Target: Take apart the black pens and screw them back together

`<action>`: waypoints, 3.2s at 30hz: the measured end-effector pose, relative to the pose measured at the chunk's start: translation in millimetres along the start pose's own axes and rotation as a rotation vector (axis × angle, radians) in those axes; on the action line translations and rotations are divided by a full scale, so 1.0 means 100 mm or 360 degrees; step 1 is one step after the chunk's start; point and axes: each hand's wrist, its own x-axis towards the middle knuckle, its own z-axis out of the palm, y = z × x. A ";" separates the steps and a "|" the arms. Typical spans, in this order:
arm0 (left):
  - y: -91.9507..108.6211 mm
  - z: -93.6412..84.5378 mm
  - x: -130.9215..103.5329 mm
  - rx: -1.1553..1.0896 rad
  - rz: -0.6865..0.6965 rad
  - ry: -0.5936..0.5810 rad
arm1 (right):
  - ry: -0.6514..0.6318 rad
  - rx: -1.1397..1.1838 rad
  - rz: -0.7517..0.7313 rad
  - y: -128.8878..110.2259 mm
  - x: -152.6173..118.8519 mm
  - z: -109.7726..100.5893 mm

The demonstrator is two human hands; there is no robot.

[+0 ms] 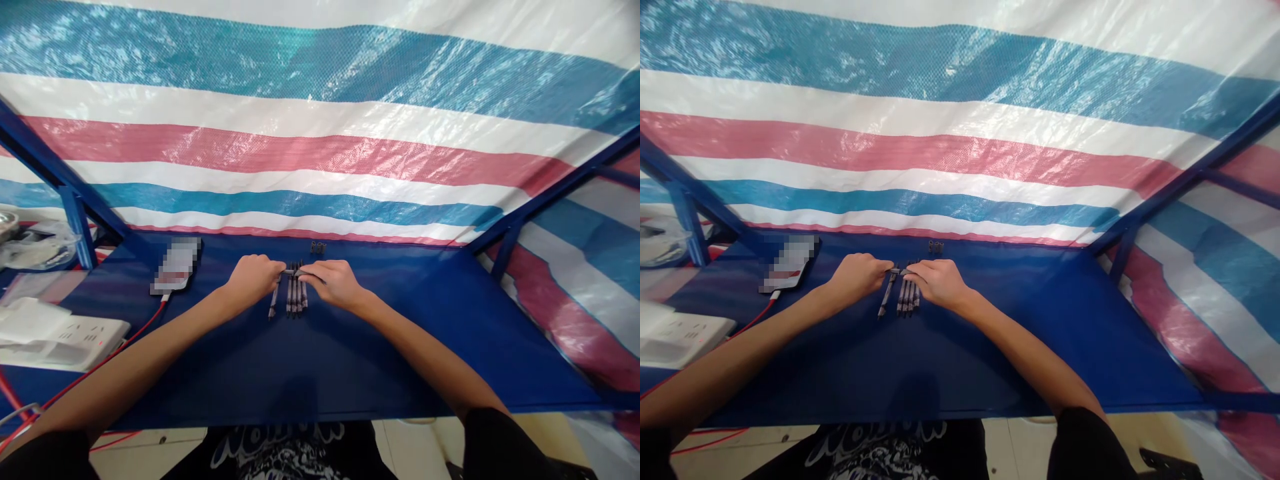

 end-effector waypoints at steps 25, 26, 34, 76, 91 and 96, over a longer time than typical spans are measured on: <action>0.00 0.10 0.04 0.0052 0.0140 0.0089 | -0.0663 0.0031 0.0298 -0.13 0.11 -0.04; -0.01 0.11 0.05 0.0051 0.0157 0.0088 | -0.0669 0.0007 0.0295 -0.12 0.10 -0.03; -0.08 0.17 0.09 0.0026 0.0114 0.0056 | -0.0480 0.0243 0.0297 0.00 0.09 0.00; 0.11 0.42 0.12 -0.0340 -0.0117 -0.0141 | -0.0593 -0.0095 0.0734 0.37 -0.04 0.24; 0.20 0.39 0.08 -0.0411 -0.0277 -0.0167 | -0.0597 -0.0099 0.0782 0.35 -0.04 0.26; 0.17 0.35 0.10 -0.0598 -0.0397 -0.0007 | -0.0604 -0.0106 0.0804 0.34 -0.03 0.25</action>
